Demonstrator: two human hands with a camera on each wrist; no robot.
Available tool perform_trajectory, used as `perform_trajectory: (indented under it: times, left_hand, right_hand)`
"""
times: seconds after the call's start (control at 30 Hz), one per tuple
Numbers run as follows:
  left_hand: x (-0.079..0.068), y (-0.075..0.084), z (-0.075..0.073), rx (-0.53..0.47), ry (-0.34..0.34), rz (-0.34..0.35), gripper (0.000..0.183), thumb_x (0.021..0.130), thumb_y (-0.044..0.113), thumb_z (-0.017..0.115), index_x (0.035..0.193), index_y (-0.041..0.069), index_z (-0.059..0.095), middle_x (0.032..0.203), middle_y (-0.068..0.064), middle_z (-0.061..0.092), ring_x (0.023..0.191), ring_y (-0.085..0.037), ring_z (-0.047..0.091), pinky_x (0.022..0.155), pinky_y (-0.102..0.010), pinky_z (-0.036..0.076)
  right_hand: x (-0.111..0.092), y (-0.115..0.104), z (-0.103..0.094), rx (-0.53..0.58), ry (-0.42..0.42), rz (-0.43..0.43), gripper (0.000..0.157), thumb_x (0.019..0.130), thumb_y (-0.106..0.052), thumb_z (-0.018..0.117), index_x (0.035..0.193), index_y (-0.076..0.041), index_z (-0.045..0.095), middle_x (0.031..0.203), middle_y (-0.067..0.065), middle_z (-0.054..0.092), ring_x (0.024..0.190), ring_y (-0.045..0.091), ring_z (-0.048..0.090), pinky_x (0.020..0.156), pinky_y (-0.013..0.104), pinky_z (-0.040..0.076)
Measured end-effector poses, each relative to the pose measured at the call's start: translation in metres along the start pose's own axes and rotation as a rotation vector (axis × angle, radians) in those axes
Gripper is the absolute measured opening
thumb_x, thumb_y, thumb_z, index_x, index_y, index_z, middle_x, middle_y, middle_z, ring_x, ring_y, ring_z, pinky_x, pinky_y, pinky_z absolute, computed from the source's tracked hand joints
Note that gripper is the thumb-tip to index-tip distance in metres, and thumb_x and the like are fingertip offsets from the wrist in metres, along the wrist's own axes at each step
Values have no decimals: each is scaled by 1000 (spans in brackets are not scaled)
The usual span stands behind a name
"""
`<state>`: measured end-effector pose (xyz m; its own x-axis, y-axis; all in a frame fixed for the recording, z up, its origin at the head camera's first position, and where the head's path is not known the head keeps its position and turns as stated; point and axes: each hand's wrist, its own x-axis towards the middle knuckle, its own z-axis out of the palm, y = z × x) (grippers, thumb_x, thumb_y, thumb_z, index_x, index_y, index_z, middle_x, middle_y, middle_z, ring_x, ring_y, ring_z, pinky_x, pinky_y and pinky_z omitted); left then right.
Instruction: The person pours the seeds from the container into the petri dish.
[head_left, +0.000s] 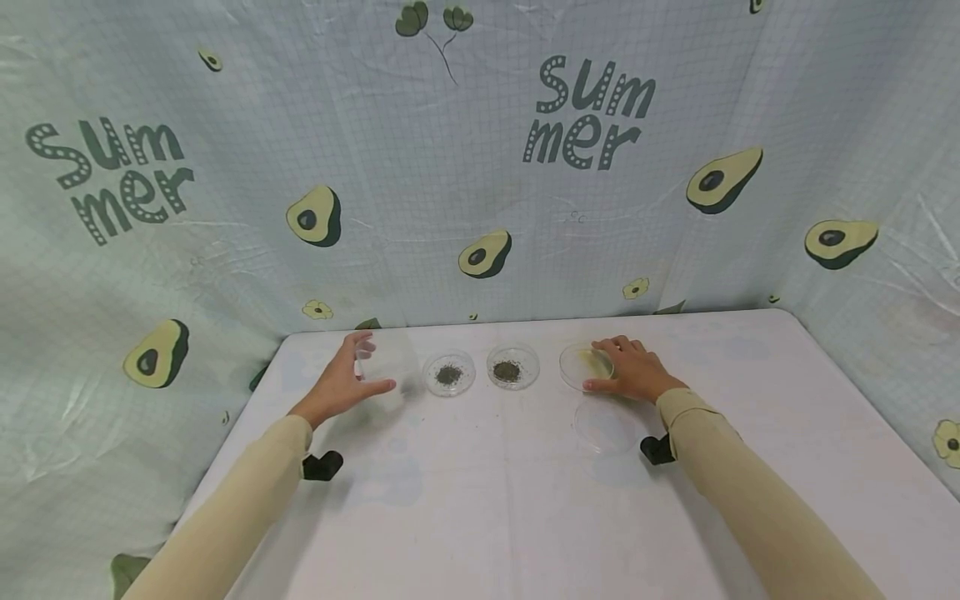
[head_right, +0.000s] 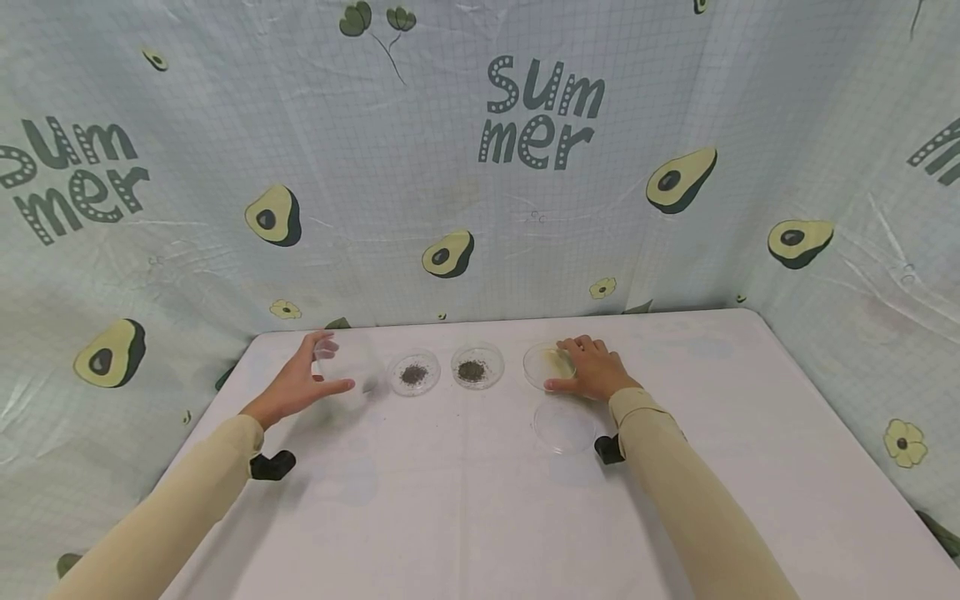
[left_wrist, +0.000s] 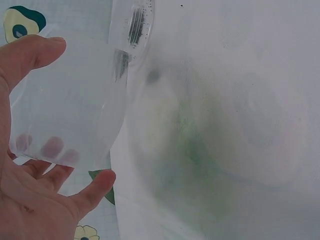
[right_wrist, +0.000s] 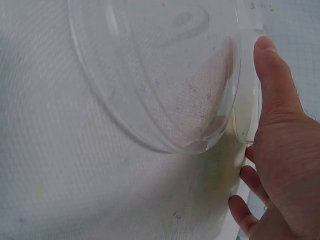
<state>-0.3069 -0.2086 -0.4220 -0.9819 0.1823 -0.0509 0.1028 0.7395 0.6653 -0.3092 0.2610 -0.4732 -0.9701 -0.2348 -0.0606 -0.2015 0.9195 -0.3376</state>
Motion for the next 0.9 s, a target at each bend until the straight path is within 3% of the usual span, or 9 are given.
perform_trajectory:
  times: [0.4, 0.9]
  left_hand:
    - [1, 6, -1, -30, 27, 38, 99, 81, 28, 78, 153, 12, 12, 150, -18, 32, 140, -38, 30, 105, -55, 43]
    - [6, 19, 4, -61, 42, 60, 100, 79, 30, 80, 153, 14, 13, 150, -16, 32, 140, -37, 32, 106, -54, 42]
  right_hand:
    - [2, -3, 2, -1, -6, 33, 86, 81, -58, 68, 146, -10, 38, 144, 24, 38, 132, 44, 35, 105, 68, 30]
    - [4, -5, 7, -28, 64, 25, 85, 82, -60, 66, 144, -8, 41, 139, 25, 43, 127, 46, 39, 97, 67, 36]
